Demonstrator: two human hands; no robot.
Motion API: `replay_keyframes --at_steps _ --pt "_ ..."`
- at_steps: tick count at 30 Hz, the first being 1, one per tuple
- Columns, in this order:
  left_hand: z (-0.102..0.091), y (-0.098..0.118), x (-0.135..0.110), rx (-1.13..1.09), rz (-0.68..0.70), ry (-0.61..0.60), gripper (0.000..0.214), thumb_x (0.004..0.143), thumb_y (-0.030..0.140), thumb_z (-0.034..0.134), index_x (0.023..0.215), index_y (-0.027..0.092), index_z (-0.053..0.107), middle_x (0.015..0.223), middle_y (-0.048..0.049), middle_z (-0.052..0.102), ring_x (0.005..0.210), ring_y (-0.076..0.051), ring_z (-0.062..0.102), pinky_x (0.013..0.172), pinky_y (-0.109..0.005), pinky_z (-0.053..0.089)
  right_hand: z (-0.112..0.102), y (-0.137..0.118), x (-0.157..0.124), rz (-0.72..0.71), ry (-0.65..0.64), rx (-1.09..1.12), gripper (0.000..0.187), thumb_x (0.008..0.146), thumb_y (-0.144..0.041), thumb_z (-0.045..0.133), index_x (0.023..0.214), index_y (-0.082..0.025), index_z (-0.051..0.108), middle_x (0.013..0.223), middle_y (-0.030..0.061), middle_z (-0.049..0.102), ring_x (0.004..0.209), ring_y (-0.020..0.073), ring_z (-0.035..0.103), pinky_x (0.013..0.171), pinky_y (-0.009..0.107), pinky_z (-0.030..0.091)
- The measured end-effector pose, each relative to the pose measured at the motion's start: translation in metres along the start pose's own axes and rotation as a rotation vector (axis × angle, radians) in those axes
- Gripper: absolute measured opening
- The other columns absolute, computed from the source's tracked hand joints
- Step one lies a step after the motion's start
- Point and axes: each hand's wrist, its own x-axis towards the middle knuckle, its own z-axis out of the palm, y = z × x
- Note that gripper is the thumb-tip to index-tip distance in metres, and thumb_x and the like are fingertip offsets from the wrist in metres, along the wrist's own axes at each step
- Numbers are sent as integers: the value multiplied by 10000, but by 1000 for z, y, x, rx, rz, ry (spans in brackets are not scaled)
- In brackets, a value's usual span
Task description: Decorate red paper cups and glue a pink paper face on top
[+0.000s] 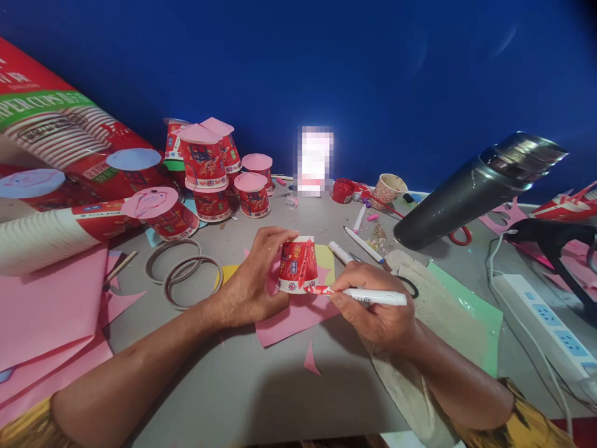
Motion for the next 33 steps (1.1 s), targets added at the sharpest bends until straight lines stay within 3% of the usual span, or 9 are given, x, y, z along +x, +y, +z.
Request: replay_keyframes --at_steps 33 --pt "0 1 1 16 -1 -17 912 692 70 650 1519 326 365 1374 -103 446 1322 -333 495 1128 -594 523 -2 -2 1 46 -6 5 100 949 -151 647 877 -201 695 697 5 717 580 138 624 572 268 506"
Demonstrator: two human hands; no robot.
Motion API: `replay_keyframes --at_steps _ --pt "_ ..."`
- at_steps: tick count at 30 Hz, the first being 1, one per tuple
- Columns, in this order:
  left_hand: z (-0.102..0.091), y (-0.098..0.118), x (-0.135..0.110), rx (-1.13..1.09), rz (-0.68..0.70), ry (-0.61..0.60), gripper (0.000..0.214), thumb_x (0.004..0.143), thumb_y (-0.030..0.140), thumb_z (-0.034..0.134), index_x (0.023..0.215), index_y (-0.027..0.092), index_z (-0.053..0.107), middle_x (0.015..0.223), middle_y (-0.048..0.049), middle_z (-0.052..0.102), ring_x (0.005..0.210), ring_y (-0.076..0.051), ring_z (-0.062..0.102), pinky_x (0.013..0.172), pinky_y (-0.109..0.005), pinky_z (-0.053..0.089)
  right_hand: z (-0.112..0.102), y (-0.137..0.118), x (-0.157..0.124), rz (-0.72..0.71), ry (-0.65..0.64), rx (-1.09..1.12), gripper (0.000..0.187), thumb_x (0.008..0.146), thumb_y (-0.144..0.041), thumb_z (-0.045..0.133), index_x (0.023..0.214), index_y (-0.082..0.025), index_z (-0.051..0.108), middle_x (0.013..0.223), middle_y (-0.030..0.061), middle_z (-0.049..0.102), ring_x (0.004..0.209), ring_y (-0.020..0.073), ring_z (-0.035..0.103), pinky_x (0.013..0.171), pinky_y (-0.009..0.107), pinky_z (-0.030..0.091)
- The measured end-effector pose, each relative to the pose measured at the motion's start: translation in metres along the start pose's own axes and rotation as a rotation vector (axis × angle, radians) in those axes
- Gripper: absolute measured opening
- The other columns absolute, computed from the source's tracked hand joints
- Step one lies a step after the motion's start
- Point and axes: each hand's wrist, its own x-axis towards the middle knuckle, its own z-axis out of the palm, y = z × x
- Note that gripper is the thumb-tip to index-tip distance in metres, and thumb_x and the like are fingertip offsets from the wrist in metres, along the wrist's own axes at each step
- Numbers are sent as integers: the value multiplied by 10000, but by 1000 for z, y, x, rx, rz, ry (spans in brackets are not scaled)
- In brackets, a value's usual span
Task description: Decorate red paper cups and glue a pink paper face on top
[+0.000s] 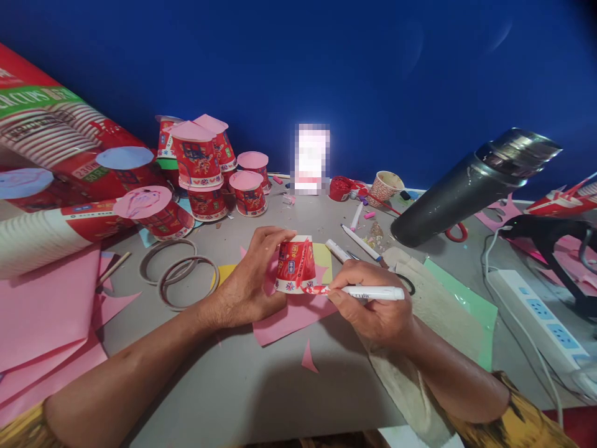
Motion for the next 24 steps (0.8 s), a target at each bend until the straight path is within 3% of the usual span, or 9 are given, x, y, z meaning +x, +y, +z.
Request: replay_keyframes --at_steps 24 --pt "-1 -1 -2 -36 -49 -9 942 674 60 655 1526 351 378 1409 -95 441 1364 -338 478 1156 -607 510 -2 2 -1 17 46 -21 97 955 -175 660 867 -204 688 698 -8 706 550 120 586 536 256 467"
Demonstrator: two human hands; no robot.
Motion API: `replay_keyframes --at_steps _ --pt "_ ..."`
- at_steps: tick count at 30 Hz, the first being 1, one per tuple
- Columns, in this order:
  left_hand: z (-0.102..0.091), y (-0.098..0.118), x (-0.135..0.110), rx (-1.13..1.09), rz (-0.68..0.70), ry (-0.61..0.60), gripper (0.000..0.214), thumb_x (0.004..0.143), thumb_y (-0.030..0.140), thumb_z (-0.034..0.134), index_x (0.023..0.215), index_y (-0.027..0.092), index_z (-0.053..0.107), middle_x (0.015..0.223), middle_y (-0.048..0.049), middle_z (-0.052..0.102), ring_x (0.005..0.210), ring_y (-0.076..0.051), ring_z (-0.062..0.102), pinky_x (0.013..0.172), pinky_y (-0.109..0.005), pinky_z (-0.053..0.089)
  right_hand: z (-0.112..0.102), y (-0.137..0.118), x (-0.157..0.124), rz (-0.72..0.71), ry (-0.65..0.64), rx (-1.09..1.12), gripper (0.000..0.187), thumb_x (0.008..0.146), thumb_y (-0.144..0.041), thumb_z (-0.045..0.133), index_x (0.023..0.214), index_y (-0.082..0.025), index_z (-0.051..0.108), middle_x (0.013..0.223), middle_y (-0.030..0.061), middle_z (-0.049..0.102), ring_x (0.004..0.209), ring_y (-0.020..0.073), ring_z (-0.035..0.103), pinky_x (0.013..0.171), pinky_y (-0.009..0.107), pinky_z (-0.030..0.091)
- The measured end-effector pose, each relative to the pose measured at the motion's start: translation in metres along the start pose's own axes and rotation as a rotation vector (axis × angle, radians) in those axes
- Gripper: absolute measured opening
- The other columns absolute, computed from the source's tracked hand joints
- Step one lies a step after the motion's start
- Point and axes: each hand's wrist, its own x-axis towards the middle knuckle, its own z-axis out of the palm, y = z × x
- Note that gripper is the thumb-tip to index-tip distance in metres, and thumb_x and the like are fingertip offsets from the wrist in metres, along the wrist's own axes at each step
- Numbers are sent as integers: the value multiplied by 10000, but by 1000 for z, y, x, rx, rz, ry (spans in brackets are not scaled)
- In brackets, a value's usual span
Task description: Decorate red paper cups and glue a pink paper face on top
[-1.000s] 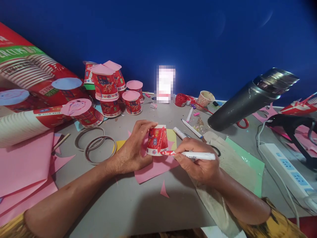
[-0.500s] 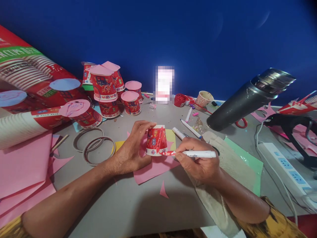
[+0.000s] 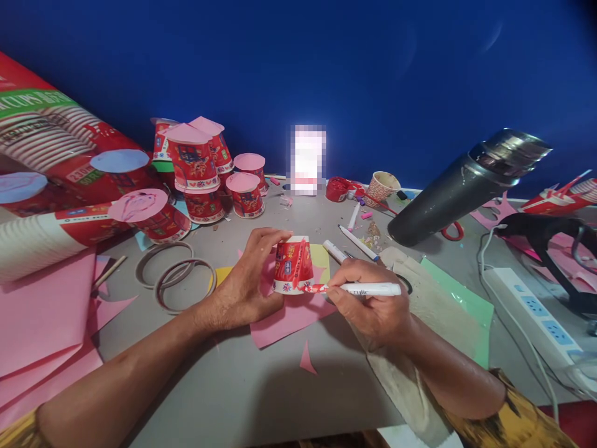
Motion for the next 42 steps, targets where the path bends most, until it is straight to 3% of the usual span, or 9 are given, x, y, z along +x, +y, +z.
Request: replay_keyframes --at_steps 31,42 --pt "2 -2 0 0 15 -3 941 664 63 652 1521 345 387 1395 -94 445 1343 -332 487 1149 -586 514 2 3 -1 -15 -13 21 84 946 -174 665 879 -202 705 712 0 718 568 129 604 571 265 494" --pt "3 -6 0 2 40 -13 941 698 55 662 1549 330 367 1462 -109 457 1406 -336 480 1186 -589 482 -1 1 -1 41 5 31 106 935 -167 663 838 -202 685 689 -14 692 548 114 586 554 249 467"
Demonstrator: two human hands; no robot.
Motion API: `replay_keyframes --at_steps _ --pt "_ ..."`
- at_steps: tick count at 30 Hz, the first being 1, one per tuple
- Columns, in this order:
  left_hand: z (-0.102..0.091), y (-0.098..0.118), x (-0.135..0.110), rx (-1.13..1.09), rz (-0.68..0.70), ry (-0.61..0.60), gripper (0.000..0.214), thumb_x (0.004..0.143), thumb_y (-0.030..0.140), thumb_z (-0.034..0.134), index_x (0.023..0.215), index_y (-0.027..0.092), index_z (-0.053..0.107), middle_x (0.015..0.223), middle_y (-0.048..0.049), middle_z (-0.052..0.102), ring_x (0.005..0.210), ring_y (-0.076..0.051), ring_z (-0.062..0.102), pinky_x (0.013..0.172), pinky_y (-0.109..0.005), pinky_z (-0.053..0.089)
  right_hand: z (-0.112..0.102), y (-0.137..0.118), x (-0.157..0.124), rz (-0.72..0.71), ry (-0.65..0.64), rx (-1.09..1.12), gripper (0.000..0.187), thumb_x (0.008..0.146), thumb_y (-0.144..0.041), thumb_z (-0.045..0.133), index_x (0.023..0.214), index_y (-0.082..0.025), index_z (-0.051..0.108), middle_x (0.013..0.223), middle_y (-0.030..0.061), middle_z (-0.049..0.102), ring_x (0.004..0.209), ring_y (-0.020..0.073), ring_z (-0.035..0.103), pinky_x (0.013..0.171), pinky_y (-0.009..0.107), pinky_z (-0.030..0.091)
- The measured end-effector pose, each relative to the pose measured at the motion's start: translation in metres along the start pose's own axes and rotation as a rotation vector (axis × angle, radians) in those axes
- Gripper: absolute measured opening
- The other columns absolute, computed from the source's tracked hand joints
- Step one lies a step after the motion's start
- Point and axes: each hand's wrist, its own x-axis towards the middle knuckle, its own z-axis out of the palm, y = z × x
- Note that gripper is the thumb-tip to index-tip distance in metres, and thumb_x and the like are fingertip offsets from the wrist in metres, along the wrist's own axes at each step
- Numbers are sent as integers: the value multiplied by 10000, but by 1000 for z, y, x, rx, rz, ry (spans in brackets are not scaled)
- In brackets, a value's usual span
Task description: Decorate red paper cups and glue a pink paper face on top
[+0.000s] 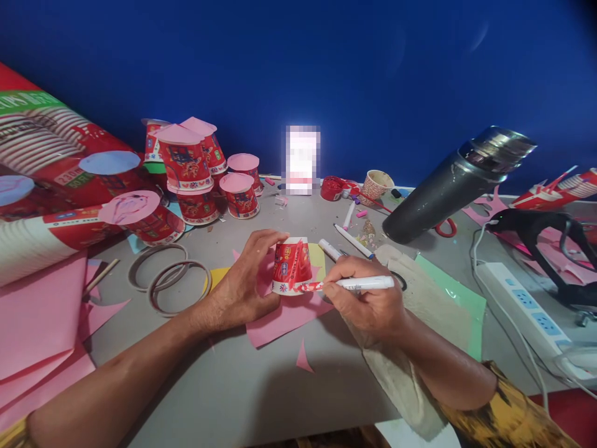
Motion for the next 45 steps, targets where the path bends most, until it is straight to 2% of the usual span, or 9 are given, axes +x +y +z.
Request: replay_keyframes --at_steps 5,11,15,30,34,45 --pt "0 -4 -2 10 -91 2 897 739 85 660 1558 300 364 1546 -120 492 1447 -343 512 1245 -577 430 -8 0 1 70 83 -28 119 935 -162 648 826 -203 673 696 -16 683 579 114 604 573 244 473" --pt "-2 -5 1 -55 -221 -30 803 790 189 716 1527 275 409 1530 -114 564 1436 -341 560 1242 -535 452 -8 4 1 -4 46 -28 117 912 -132 634 819 -198 661 670 -19 660 557 111 577 561 252 461" --pt "-3 -4 3 -98 -261 -64 787 794 213 739 1509 269 415 1524 -126 569 1421 -339 580 1221 -534 478 -6 6 0 -20 47 -9 97 923 -145 642 845 -196 671 685 -11 668 562 114 577 555 254 462" --pt "-2 -5 2 -22 -226 -32 780 777 176 747 1482 244 421 1495 -136 586 1392 -338 607 1199 -522 506 0 5 0 -97 16 -27 93 959 -156 648 888 -199 687 687 4 707 590 137 617 587 276 490" --pt "-1 -5 3 -39 -225 -33 771 785 177 743 1479 245 416 1491 -139 585 1398 -334 602 1209 -535 493 1 6 0 -86 14 -47 98 965 -174 652 882 -207 691 692 3 709 597 144 630 595 284 503" --pt "-3 -4 3 -24 -220 -46 768 783 168 726 1483 248 420 1496 -134 572 1395 -320 594 1206 -535 492 -1 4 -1 -21 26 -42 126 959 -169 629 845 -199 674 670 -12 667 541 113 560 535 257 439"
